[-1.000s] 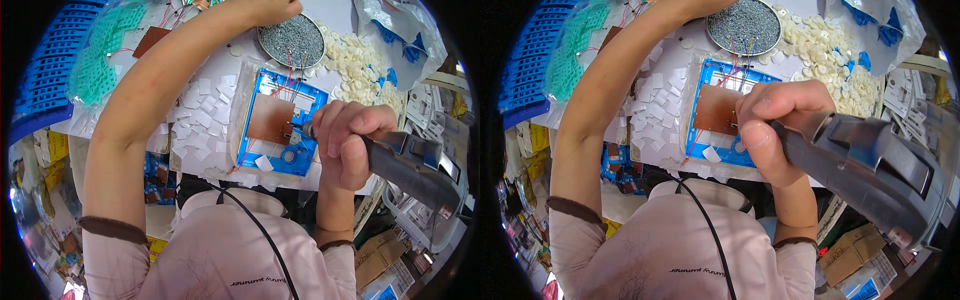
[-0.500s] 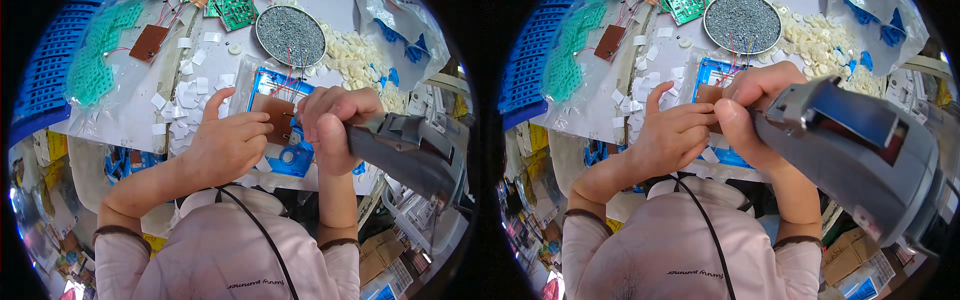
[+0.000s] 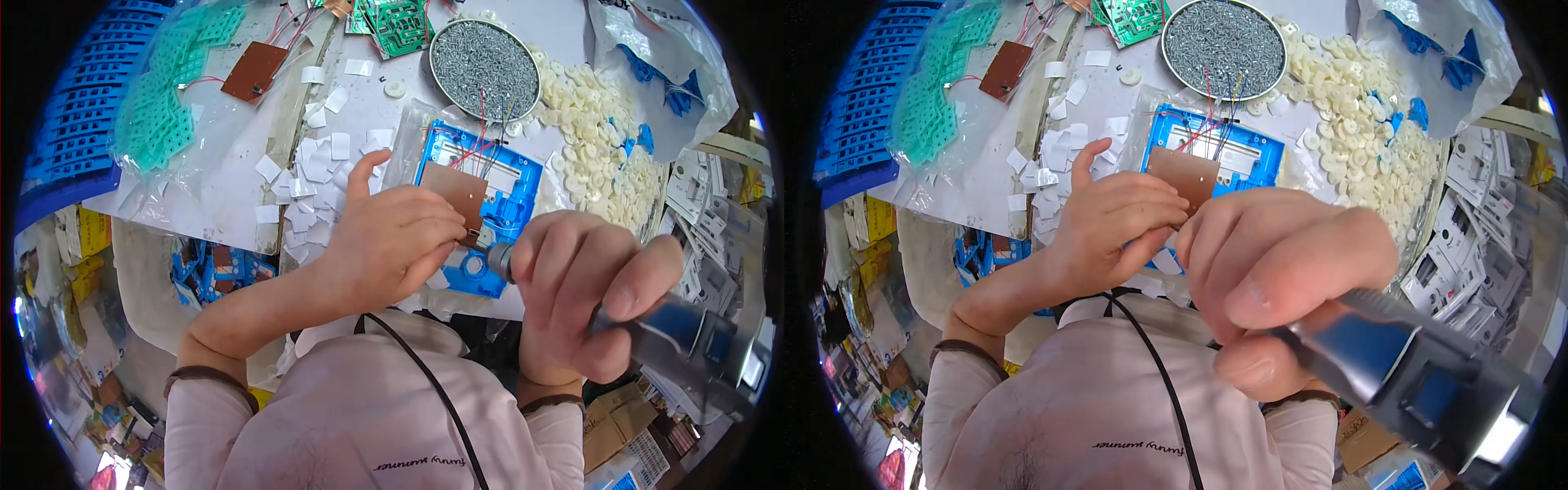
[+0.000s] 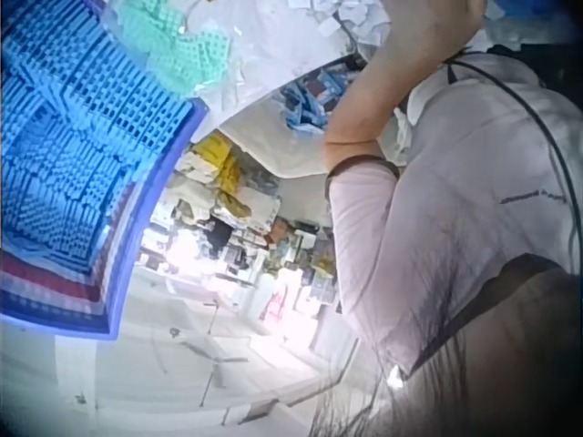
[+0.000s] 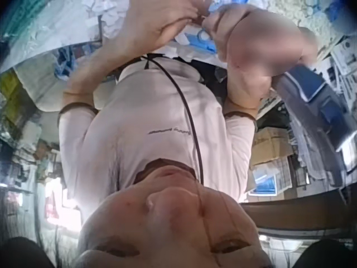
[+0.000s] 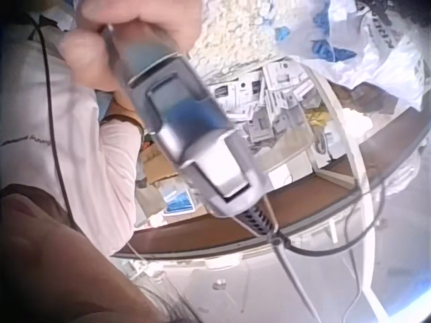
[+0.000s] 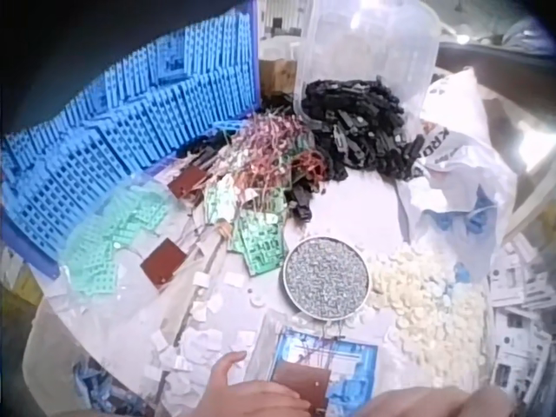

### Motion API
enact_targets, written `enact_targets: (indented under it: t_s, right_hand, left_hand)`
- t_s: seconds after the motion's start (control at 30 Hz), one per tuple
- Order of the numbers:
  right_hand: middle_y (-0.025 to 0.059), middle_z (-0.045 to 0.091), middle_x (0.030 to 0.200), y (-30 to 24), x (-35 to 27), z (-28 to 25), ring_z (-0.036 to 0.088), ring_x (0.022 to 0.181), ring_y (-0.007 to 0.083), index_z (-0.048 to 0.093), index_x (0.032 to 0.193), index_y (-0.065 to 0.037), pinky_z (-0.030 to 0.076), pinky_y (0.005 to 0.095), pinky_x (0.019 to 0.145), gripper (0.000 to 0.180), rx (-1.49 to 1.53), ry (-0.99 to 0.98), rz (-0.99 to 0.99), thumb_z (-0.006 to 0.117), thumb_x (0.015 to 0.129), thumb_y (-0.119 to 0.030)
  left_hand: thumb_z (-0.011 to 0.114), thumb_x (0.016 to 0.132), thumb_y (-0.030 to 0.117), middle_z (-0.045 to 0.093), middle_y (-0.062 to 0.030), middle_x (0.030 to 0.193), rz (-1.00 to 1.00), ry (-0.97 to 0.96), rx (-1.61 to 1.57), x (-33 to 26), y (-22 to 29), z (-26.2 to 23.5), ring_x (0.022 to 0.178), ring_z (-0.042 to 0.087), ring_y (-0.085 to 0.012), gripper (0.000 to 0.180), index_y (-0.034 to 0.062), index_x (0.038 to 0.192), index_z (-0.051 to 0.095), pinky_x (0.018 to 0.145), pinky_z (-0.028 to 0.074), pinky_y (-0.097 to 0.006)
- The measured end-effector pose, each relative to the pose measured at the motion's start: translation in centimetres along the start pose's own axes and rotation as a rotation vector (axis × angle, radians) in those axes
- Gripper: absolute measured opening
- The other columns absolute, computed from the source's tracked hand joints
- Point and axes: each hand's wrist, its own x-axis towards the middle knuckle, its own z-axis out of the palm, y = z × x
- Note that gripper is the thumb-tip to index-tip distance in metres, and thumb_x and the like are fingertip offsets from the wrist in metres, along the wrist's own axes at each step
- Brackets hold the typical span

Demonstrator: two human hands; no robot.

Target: Assemble a toy calculator by inserting components and securing them with screws.

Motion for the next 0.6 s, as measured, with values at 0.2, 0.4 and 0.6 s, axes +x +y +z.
enact_targets:
  t_s: [0.2,0.4,0.6]
  right_hand:
    - [-0.0057,0.059,0.069,0.3,-0.4,0.4,0.055,0.054,0.0107,0.049,0.106,-0.019,0.044,0.0295,0.055,0.031,-0.029,0.012,-0.012,0.074,0.096,-0.035]
    - [-0.0043,0.057,0.069,1.1,-0.8,0.0,0.053,0.056,0.0114,0.050,0.107,-0.016,0.044,0.0311,0.057,0.032,-0.057,0.122,-0.010,0.074,0.095,-0.032]
    - [0.0052,0.060,0.076,1.9,-1.2,0.7,0.057,0.066,0.0172,0.054,0.108,-0.006,0.048,0.0350,0.066,0.033,0.120,0.079,0.041,0.080,0.088,-0.009]
  left_hand:
    - [0.079,0.079,0.007,0.074,0.0039,0.102,0.041,0.005,0.023,0.2,0.0,-0.4,0.099,0.071,-0.0162,0.025,0.0158,0.100,0.072,0.114,0.022,-0.059]
    - [0.075,0.082,0.011,0.073,-0.0015,0.098,0.147,-0.164,-0.100,7.4,-3.5,-3.5,0.095,0.069,-0.0201,0.014,0.0135,0.095,0.071,0.105,0.037,-0.051]
    - [0.065,0.081,0.020,0.073,-0.0163,0.087,0.164,0.005,0.573,17.4,-10.0,-1.1,0.093,0.067,-0.0326,0.017,0.0077,0.077,0.075,0.091,0.040,-0.051]
